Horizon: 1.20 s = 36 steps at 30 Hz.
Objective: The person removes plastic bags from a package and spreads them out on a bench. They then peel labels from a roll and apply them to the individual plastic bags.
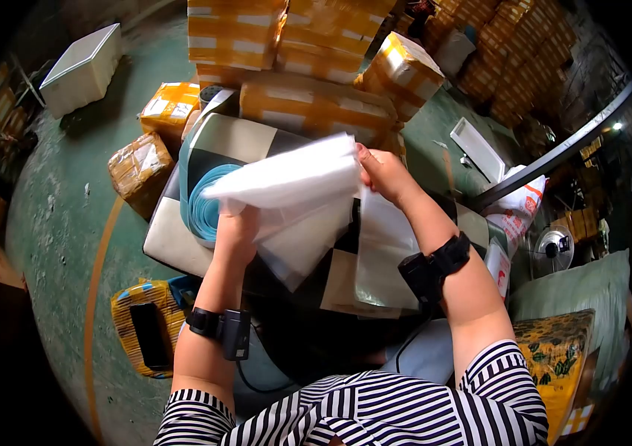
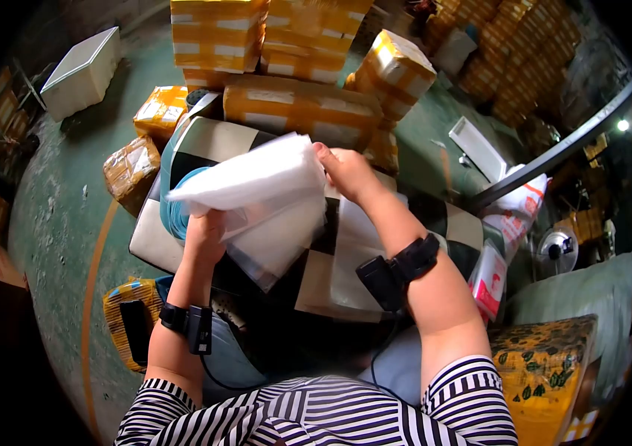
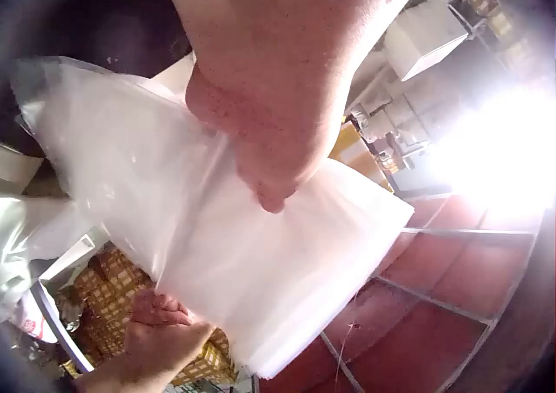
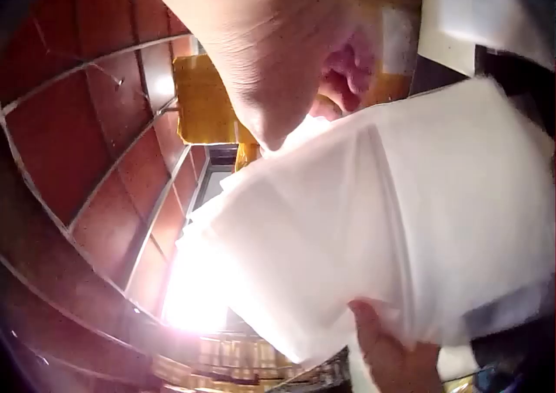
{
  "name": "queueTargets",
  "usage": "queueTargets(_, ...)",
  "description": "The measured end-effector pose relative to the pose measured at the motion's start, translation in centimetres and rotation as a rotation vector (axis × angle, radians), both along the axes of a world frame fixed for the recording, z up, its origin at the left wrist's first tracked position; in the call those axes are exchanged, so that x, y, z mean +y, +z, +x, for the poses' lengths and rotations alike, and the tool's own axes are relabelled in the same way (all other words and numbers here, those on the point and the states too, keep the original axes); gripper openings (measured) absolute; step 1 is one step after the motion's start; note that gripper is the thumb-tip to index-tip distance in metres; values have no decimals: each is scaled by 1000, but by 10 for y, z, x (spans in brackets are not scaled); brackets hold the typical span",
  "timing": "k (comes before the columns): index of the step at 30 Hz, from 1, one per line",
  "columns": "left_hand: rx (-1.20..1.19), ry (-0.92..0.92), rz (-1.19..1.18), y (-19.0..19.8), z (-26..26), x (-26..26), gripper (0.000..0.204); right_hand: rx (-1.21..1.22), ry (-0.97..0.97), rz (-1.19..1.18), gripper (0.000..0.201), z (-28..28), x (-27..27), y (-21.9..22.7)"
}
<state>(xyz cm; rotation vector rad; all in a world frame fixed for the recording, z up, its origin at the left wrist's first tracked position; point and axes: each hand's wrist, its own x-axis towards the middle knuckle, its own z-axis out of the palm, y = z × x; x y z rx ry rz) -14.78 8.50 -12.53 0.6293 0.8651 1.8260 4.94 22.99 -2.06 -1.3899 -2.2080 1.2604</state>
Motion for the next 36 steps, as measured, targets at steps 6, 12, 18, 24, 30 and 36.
queueTargets(6,-179,-197,-45,-4,-4,-3,53,678,327,-456,73,2,-4,-9)
queueTargets(12,-250,-248,-99,-4,-3,-4,47,802,399,-955,78,33,-31,-32)
queueTargets(18,-108,-236,-246,-30,13,8,31,742,-111,-781,51,56,-61,-52)
queueTargets(24,32,-204,-273,-60,41,16,26,226,-403,93,35,81,-53,-129)
queueTargets(30,79,-194,-386,-80,44,27,26,215,-444,-357,31,67,-40,-132)
queueTargets(36,57,-187,-441,-80,40,27,25,216,-470,-458,12,61,-26,-125)
